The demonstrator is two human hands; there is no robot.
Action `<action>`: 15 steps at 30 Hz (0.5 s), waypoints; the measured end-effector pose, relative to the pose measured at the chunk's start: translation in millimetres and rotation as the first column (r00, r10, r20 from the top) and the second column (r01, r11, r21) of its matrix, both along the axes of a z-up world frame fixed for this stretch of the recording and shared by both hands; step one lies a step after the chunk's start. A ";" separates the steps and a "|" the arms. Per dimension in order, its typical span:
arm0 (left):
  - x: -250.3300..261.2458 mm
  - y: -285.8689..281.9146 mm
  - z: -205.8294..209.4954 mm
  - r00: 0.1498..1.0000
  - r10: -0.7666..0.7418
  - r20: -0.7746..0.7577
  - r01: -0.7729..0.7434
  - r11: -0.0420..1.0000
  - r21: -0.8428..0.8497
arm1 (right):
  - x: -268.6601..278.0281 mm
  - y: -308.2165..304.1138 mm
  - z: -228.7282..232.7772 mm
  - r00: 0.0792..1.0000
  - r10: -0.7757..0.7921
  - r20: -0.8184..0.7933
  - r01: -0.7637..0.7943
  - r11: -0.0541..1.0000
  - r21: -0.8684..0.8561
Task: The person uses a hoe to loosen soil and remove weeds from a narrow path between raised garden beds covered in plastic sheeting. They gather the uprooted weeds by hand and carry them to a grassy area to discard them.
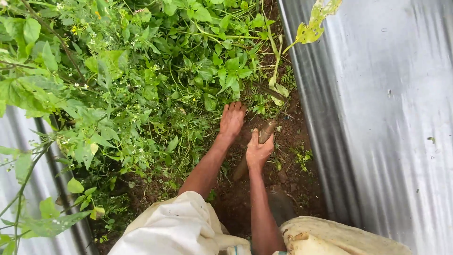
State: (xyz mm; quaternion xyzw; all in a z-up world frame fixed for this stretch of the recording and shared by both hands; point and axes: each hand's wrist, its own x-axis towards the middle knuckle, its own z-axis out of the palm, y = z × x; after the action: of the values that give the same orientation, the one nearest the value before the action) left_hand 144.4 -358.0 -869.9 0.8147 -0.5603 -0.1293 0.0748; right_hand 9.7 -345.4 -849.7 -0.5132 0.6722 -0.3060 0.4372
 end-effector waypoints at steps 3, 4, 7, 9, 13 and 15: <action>3.1 0.2 12.2 1.000 -0.004 0.011 0.004 1.000 0.001 | 3.6 -1.5 -0.7 0.991 -0.088 0.100 0.093 0.995 -0.048; 3.4 4.8 5.5 1.000 -0.004 0.012 0.004 1.000 0.005 | 0.5 11.4 -13.1 0.991 -0.088 0.101 0.093 0.995 -0.044; -3.2 12.5 -11.5 0.993 -0.067 0.095 0.069 0.997 -0.018 | -13.8 29.2 -38.4 0.992 0.067 -0.108 -0.046 0.982 0.185; -10.6 25.1 -17.1 0.999 -0.027 0.034 0.024 0.997 0.071 | -22.7 28.5 -38.9 0.989 0.067 -0.133 -0.054 0.994 0.100; -6.3 22.4 9.2 0.999 -0.026 0.044 0.024 0.999 0.048 | -4.1 1.0 6.2 0.992 -0.092 0.091 0.087 0.995 0.052; -1.9 23.0 10.8 0.998 -0.047 0.046 0.046 0.999 0.023 | -0.6 -1.0 -5.8 0.985 -0.159 0.072 0.160 0.987 -0.009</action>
State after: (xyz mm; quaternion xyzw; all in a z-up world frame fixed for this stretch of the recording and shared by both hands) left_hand 142.5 -335.0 -859.0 0.8051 -0.5791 -0.1183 0.0498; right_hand 9.1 -346.4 -855.5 -0.4498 0.6928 -0.3631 0.4310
